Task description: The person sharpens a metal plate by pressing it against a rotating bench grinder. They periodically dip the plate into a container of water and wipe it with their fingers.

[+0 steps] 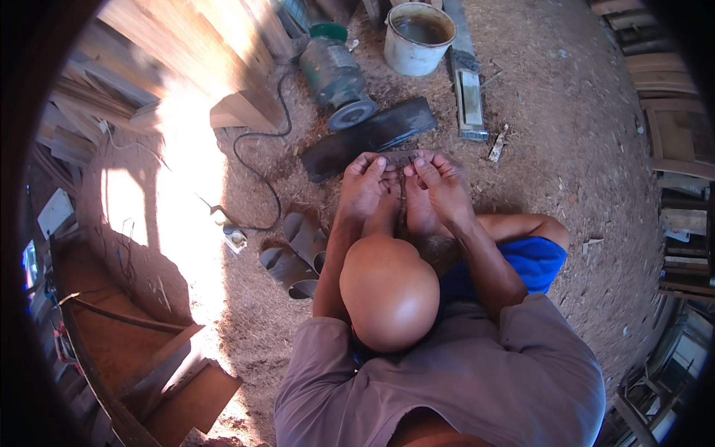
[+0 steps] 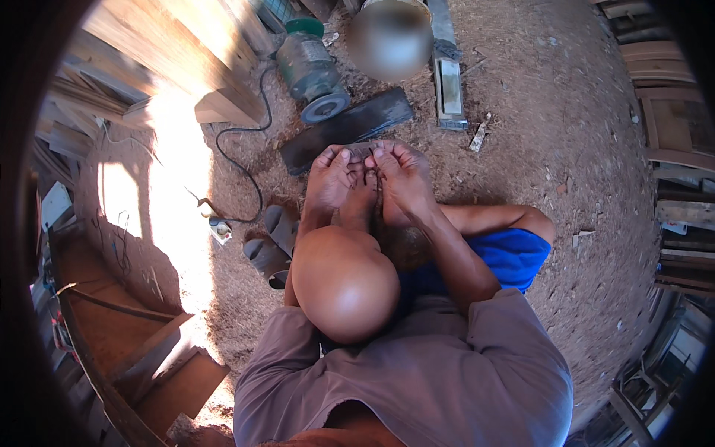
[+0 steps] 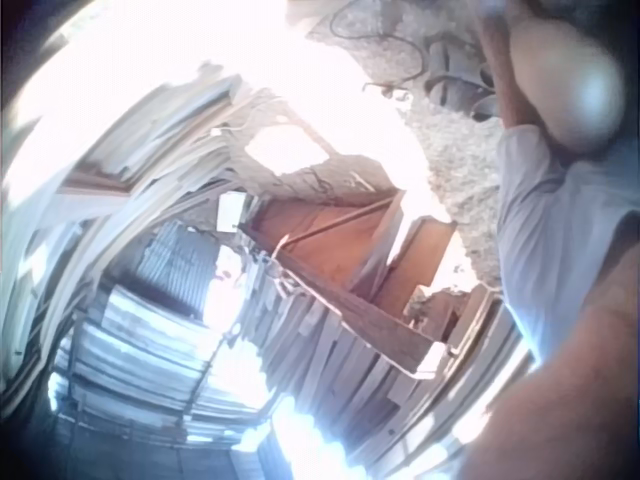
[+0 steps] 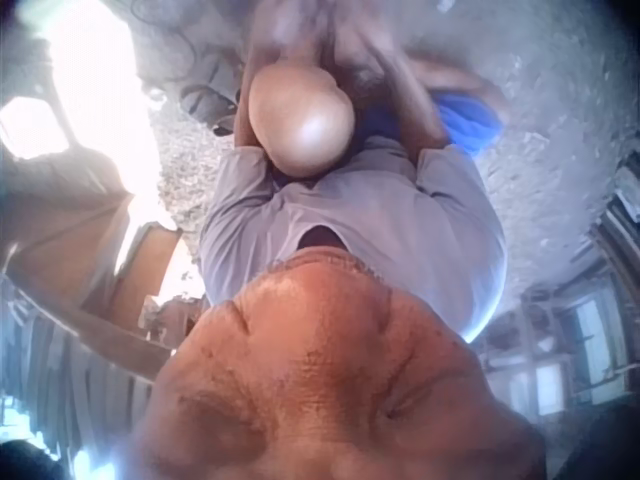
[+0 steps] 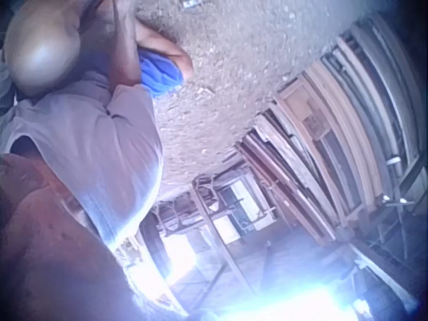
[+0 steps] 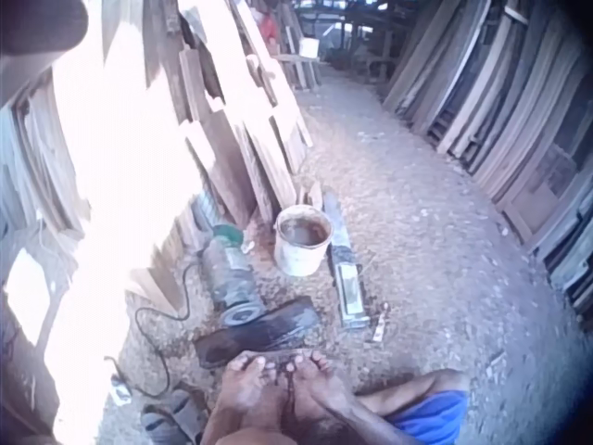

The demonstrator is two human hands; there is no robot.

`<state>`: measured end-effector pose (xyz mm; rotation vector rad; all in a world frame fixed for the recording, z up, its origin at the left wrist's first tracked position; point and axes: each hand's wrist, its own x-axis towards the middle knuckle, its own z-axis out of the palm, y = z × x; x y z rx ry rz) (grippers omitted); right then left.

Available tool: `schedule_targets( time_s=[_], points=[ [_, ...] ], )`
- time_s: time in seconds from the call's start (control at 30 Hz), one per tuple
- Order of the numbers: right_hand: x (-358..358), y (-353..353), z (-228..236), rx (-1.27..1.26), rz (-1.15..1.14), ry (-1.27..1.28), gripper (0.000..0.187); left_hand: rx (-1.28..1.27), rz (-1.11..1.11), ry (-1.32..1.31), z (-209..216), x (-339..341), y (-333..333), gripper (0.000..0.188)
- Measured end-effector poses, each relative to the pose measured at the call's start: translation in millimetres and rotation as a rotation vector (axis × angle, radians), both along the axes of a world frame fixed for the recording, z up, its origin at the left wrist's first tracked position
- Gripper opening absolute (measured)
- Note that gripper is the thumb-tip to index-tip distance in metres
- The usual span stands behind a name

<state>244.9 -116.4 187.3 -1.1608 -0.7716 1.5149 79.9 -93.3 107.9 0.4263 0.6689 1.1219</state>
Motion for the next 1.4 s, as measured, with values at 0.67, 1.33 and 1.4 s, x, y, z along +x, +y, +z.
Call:
schedule_targets(
  time_s=[0.67, 1.33, 1.4],
  points=[
    [-35.5, 125.5, -155.9, -0.019, 0.187, -0.643, 0.021, -0.062, 0.137, 0.679, -90.8, -53.7, 71.9, 0.012],
    [-43.5, 150.1, -191.5, -0.025, 0.176, -0.746, 0.027, -0.102, 0.155, 0.747, -108.1, -60.9, 95.4, 0.012],
    [-42.2, 150.8, -192.4, -0.003, 0.166, -0.778, 0.026, -0.113, 0.152, 0.752, -106.6, -58.9, 96.3, 0.013]
  ],
)
